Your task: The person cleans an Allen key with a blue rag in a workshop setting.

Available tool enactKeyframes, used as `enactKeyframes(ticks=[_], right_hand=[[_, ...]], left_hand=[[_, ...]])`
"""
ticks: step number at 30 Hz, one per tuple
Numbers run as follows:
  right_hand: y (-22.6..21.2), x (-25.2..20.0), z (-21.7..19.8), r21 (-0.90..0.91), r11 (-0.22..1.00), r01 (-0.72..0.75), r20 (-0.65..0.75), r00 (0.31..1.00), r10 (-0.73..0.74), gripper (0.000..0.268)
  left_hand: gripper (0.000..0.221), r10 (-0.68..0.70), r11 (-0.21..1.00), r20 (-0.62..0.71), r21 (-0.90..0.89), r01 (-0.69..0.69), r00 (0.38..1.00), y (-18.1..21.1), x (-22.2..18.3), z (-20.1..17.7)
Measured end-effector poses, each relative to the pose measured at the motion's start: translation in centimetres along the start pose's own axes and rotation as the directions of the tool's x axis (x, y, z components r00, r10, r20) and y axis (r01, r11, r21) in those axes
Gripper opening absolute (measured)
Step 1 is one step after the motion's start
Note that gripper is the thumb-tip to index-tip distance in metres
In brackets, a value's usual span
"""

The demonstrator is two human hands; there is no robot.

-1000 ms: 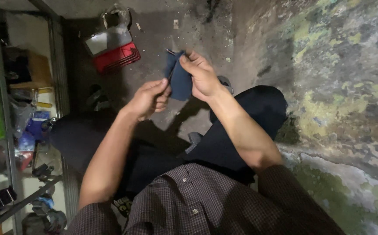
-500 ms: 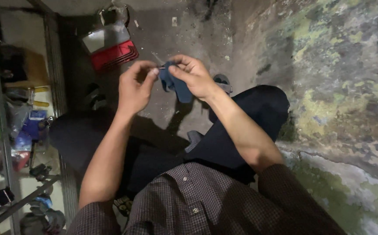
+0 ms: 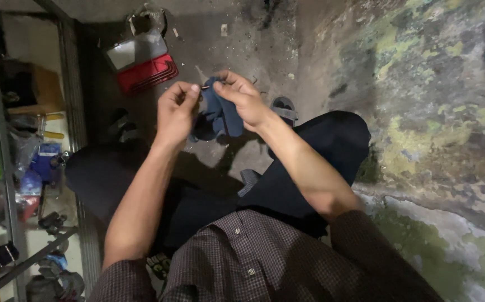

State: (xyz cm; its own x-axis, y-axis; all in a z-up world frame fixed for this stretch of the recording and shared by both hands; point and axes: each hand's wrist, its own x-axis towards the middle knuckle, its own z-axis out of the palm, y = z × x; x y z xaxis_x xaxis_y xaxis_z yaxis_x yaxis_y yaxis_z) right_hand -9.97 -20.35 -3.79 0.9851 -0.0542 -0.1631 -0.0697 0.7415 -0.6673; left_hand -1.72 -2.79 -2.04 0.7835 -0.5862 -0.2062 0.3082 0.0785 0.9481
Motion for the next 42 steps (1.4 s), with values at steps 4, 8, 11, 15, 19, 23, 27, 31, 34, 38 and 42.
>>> enactKeyframes(ticks=[4,8,11,15,19,23,27,31,34,38,42], right_hand=[[1.5,0.5,-1.1,-0.01,0.997,0.076,0.024,0.997,-0.075,0.017],[-0.2,-0.7,1.9,-0.05,0.991,0.125,0.01,0.992,-0.125,0.017],[-1.4,-1.4,2.2,0.106,0.993,0.051,-0.041,0.998,-0.046,0.021],[-0.8,-1.5,-0.4,0.153,0.988,0.025,-0.094,0.995,-0.011,0.017],[-0.5,-1.5,-0.5,0.143,0.989,0.046,-0.122,0.992,-0.029,0.017],[-0.5,-1.8,-0.4,0.134,0.989,0.055,-0.153,0.988,-0.034,0.022],[-0.1,-1.9,-1.1,0.119,0.991,0.061,-0.209,0.977,-0.035,0.022],[-1.7,-2.2,-0.1,0.094,0.994,0.051,-0.177,0.984,-0.034,0.017],[-2.7,-2.4,1.0,0.231,0.966,-0.119,-0.198,0.966,0.166,0.04],[-1.4,-2.2,-1.2,0.2,0.976,-0.081,-0.138,0.984,0.11,0.025],[-1.2,-2.3,-2.1,0.118,0.988,-0.098,-0.006,0.995,0.1,0.016]], left_hand=[[0.019,0.014,1.0,-0.071,-0.023,-0.016,0.997,-1.2,0.6,0.3],[0.02,0.044,0.991,-0.085,-0.12,-0.054,0.995,-1.5,1.4,0.1],[0.019,0.058,0.985,-0.052,-0.162,-0.065,0.997,-0.3,1.3,0.2],[0.018,0.017,1.0,-0.004,0.001,-0.017,1.0,0.3,1.3,0.7],[0.018,0.217,0.965,0.06,0.138,-0.223,0.974,-1.4,1.6,-0.1],[0.017,0.183,0.964,0.026,0.193,-0.184,0.983,-0.8,1.2,0.4],[0.017,0.204,0.958,-0.004,0.209,-0.199,0.979,-0.7,1.0,0.7],[0.016,0.211,0.95,-0.013,0.24,-0.202,0.977,0.1,0.5,1.4],[0.017,0.228,0.925,-0.059,0.324,-0.198,0.972,0.4,0.3,1.6],[0.017,0.241,0.925,-0.031,0.31,-0.22,0.97,0.2,0.2,2.0],[0.016,0.248,0.894,-0.031,0.392,-0.216,0.968,1.2,-0.3,2.8]])
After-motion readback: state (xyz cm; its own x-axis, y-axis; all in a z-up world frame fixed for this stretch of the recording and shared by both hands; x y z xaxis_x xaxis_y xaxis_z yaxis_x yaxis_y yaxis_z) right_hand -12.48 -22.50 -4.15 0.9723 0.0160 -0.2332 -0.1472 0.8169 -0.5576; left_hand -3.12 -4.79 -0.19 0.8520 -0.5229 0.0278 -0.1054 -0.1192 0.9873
